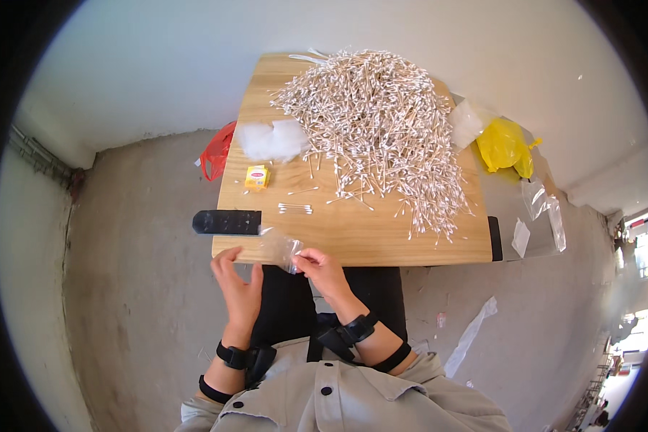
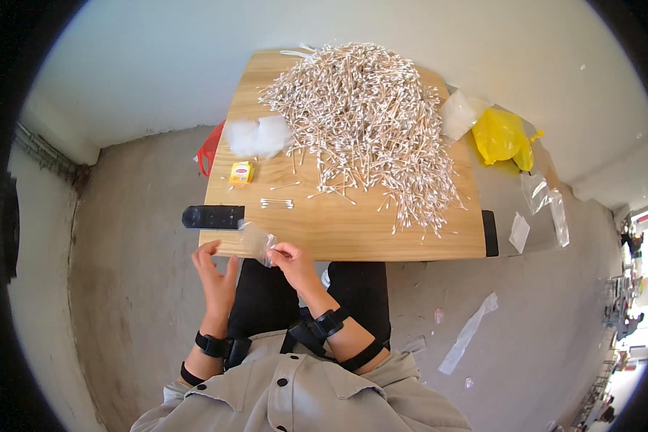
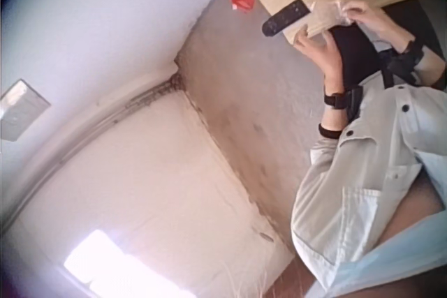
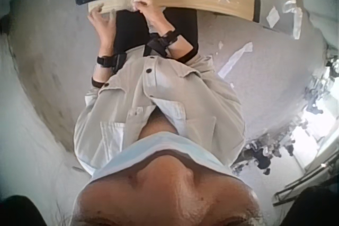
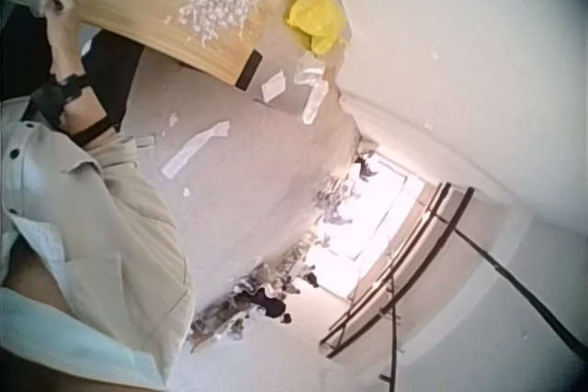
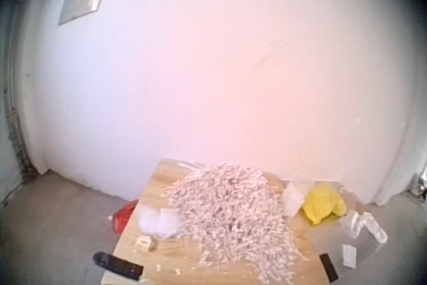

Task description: Sorting and arranging cotton swabs into organized groups on a wooden desk.

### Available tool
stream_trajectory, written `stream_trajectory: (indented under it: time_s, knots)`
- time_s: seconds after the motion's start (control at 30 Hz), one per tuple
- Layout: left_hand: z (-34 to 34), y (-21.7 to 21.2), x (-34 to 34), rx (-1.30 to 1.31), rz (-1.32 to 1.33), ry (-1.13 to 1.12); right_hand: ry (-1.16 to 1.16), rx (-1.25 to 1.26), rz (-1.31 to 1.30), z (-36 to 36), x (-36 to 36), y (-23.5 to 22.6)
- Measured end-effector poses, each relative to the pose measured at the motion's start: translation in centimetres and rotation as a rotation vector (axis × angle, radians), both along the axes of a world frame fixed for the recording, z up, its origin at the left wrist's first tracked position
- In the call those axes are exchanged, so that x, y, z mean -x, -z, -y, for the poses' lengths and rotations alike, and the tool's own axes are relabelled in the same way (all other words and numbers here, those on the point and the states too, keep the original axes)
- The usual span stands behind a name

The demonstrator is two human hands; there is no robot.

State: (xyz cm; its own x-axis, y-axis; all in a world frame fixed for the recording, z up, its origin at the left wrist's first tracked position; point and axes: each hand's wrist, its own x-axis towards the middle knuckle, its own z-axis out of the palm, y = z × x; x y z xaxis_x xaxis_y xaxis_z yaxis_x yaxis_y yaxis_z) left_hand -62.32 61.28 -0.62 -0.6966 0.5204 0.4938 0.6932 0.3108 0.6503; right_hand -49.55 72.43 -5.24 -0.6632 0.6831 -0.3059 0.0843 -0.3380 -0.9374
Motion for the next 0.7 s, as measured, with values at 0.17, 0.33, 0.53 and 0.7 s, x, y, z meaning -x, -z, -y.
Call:
stream_trajectory:
  time_s: [0.17,0.33,0.53,0.7]
  knots:
    - [0.1,-0.4,-1.0,0.185,0.588,0.404,0.014,-0.076,-0.027,0.3,0.5,-0.1]
    - [-0.2,0.2,-1.1,0.225,0.731,0.414,-0.043,-0.07,0.075,0.6,0.5,-1.3]
    - [0.4,2.3,-0.1,0.15,0.866,0.34,-0.036,-0.155,-0.028,1.3,1.2,-0.8]
    - [0.4,1.7,0.4,0.184,0.8,0.225,-0.122,-0.249,0.018,1.2,1.2,-0.4]
